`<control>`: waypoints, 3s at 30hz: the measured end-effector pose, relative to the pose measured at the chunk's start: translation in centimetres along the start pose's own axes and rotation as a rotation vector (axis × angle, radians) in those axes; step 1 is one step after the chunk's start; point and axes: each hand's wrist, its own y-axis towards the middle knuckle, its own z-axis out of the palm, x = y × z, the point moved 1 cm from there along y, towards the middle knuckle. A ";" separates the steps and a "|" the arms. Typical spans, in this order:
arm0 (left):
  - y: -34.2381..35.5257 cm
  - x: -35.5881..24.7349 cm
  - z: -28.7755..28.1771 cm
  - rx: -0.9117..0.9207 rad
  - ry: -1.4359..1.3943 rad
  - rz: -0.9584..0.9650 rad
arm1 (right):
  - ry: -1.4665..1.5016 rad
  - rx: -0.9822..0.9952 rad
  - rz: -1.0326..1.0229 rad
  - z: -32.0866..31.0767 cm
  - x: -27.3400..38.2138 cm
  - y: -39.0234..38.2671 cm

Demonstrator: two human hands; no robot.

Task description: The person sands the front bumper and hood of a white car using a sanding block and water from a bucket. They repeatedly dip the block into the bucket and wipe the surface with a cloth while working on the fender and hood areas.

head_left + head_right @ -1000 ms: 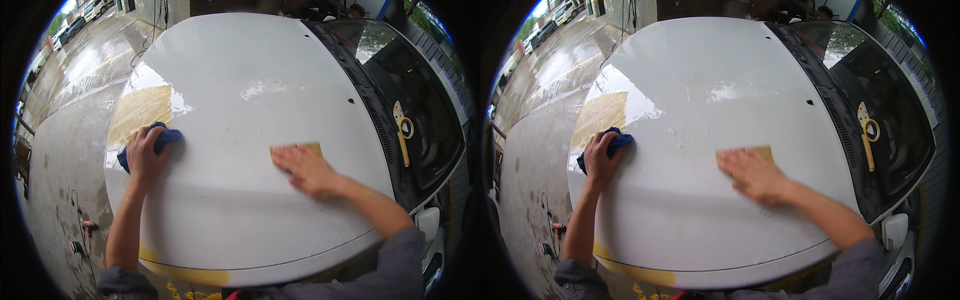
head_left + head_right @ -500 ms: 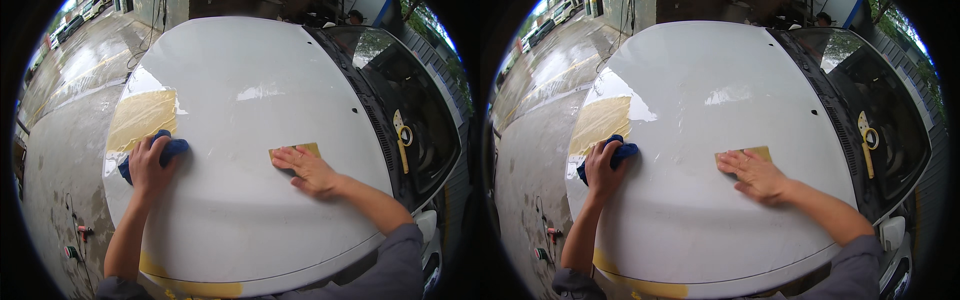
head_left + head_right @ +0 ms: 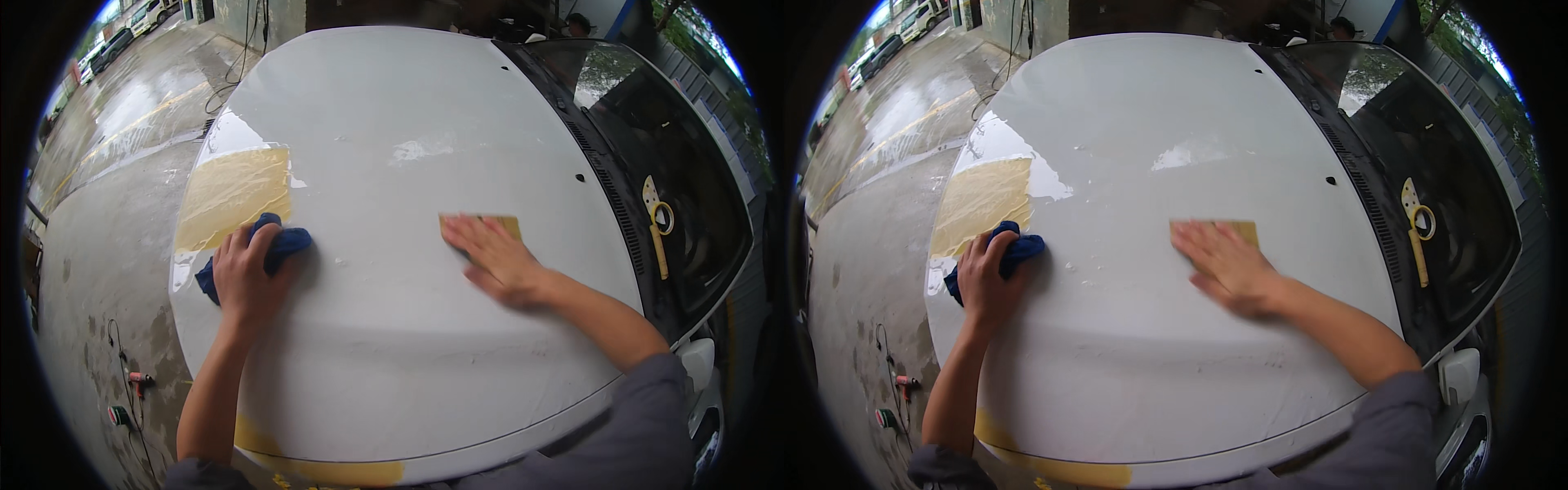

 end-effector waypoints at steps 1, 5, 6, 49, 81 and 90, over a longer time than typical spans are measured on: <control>0.2 -0.1 -0.4 0.001 0.023 -0.008 | 0.001 0.024 0.026 -0.8 -0.7 0.4; 0.9 0.0 0.5 0.002 -0.011 0.018 | 0.028 -0.097 0.265 -1.9 -10.3 7.3; 1.2 -0.1 0.8 -0.018 -0.032 0.033 | 0.018 -0.106 0.407 -2.8 -12.0 10.2; 0.9 0.6 0.3 0.010 -0.017 0.013 | 0.007 0.008 0.279 -1.8 -13.1 15.0; 2.6 -1.7 0.9 -0.023 -0.113 0.060 | -0.051 -0.263 0.445 -2.4 -15.5 19.9; 1.0 0.5 -0.1 0.006 -0.034 -0.013 | 0.065 -0.140 0.217 -1.1 -9.7 13.1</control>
